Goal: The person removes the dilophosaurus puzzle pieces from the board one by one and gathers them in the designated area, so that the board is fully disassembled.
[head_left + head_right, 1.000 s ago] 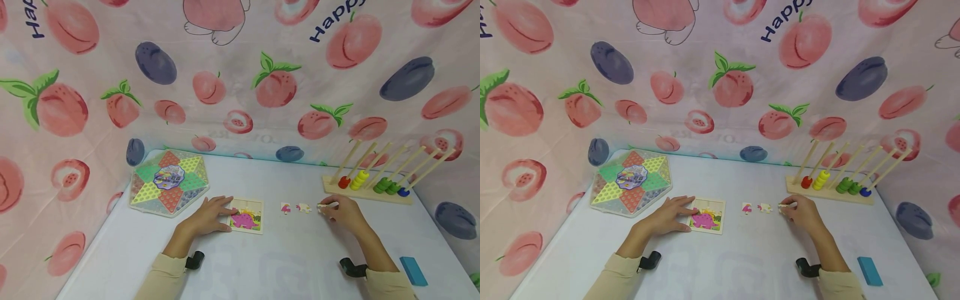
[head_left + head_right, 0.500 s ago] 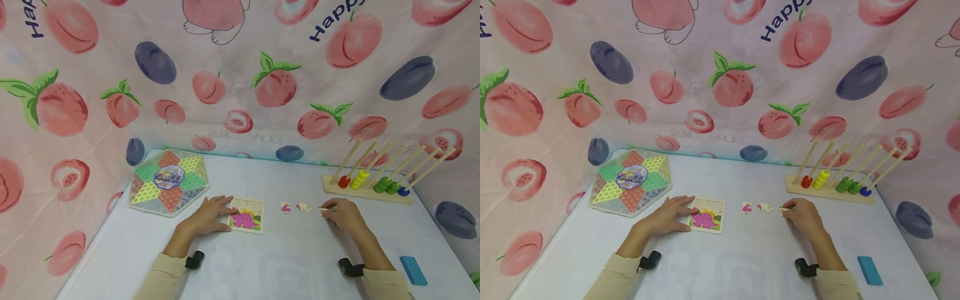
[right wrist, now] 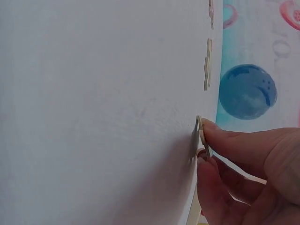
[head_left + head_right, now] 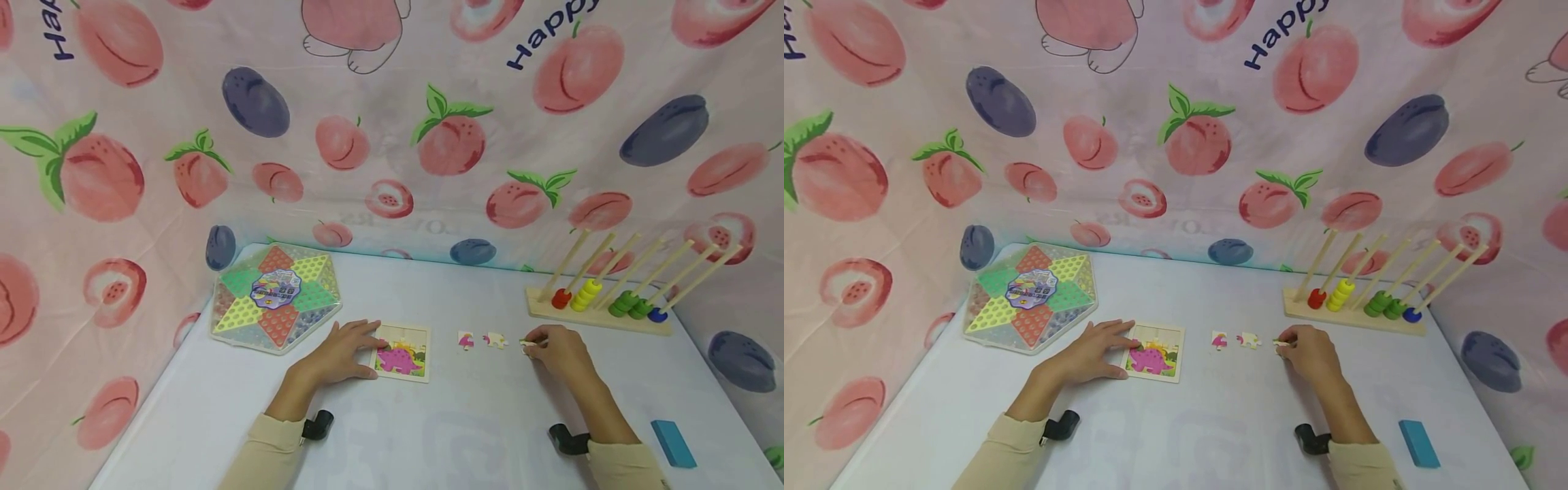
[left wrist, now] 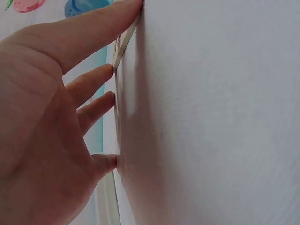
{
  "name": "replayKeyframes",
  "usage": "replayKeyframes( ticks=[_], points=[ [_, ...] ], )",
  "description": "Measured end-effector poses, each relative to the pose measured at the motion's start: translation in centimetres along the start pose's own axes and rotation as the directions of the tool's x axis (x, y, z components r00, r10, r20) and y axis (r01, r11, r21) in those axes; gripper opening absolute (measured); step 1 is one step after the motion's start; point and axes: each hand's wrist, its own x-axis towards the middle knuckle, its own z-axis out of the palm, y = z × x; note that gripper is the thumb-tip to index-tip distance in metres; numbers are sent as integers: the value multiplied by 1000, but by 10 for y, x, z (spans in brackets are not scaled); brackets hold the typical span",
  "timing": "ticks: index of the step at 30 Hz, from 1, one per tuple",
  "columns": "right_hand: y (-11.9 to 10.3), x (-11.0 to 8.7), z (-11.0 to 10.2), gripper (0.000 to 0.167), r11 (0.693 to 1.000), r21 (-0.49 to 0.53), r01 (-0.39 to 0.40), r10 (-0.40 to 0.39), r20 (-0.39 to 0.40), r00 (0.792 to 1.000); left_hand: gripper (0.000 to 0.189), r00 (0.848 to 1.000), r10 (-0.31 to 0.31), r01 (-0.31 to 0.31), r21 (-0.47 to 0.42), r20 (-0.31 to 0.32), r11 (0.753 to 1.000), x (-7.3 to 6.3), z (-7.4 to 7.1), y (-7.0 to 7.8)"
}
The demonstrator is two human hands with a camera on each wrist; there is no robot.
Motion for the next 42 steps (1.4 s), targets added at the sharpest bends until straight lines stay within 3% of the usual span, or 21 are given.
replayKeyframes(
  ticks=[12, 22, 31, 42],
  points=[
    [6, 0, 1, 21, 998, -60, 29, -31, -31, 999, 49, 1000, 21, -21, 9, -1, 1000, -1, 0, 1],
    [6, -2, 3, 18, 997, -63, 44, -46, -36, 998, 42, 1000, -2, 2, 13, -18, 1000, -1, 0, 3],
    [1, 0, 1, 19, 997, -73, 27, -29, -26, 999, 63, 999, -34, 35, 52, -20, 998, 4, -3, 4],
    [-7, 5, -5, 28, 996, -87, -17, 19, 21, 1000, 67, 998, -65, 66, 25, -14, 998, 10, -6, 1]
  ],
)
